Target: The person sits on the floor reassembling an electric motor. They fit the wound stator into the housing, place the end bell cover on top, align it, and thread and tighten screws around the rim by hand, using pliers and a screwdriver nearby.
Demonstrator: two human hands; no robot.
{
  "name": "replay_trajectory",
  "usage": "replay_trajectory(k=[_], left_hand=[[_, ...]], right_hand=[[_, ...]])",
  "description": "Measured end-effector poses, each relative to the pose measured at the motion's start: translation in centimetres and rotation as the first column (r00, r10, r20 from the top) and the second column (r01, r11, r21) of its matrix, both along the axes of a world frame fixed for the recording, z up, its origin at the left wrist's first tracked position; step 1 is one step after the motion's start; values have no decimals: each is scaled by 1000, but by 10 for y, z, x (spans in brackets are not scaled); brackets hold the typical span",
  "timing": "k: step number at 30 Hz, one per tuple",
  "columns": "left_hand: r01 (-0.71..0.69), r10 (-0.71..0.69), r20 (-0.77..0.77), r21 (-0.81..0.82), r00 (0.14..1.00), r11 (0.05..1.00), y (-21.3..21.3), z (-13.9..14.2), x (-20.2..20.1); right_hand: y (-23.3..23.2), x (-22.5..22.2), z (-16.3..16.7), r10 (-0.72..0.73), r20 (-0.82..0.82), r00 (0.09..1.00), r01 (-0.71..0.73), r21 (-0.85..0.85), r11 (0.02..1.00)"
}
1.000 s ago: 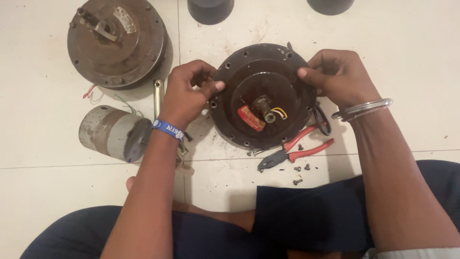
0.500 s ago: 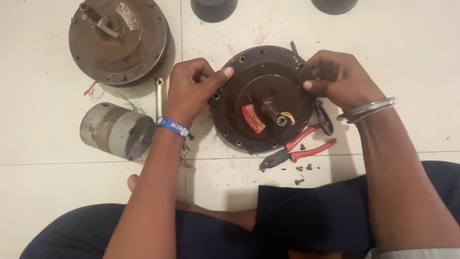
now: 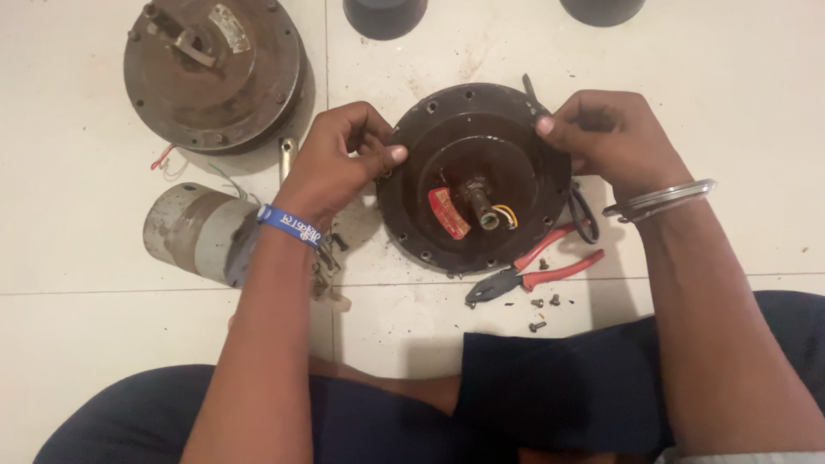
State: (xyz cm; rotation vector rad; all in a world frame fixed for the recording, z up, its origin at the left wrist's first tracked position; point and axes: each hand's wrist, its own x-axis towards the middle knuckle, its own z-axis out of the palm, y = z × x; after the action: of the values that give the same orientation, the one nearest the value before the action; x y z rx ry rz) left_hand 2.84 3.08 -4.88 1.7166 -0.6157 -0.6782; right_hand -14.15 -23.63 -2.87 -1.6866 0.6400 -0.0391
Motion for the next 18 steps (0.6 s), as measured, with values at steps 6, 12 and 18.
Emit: replay_trajectory(k=[6, 12, 18], left_hand=[[-53, 53, -8, -19, 999, 998, -1, 0, -2], [-111, 111, -13, -1, 994, 994, 0, 10, -7], [-156, 151, 65, 85, 986, 984, -3, 16, -9]], right_hand=[[-3, -2, -3, 35, -5, 999, -36, -129, 991], [-6, -2, -9, 124, 67, 990, -113, -141, 983], [-6, 0, -10, 140, 51, 989, -136, -75, 988]])
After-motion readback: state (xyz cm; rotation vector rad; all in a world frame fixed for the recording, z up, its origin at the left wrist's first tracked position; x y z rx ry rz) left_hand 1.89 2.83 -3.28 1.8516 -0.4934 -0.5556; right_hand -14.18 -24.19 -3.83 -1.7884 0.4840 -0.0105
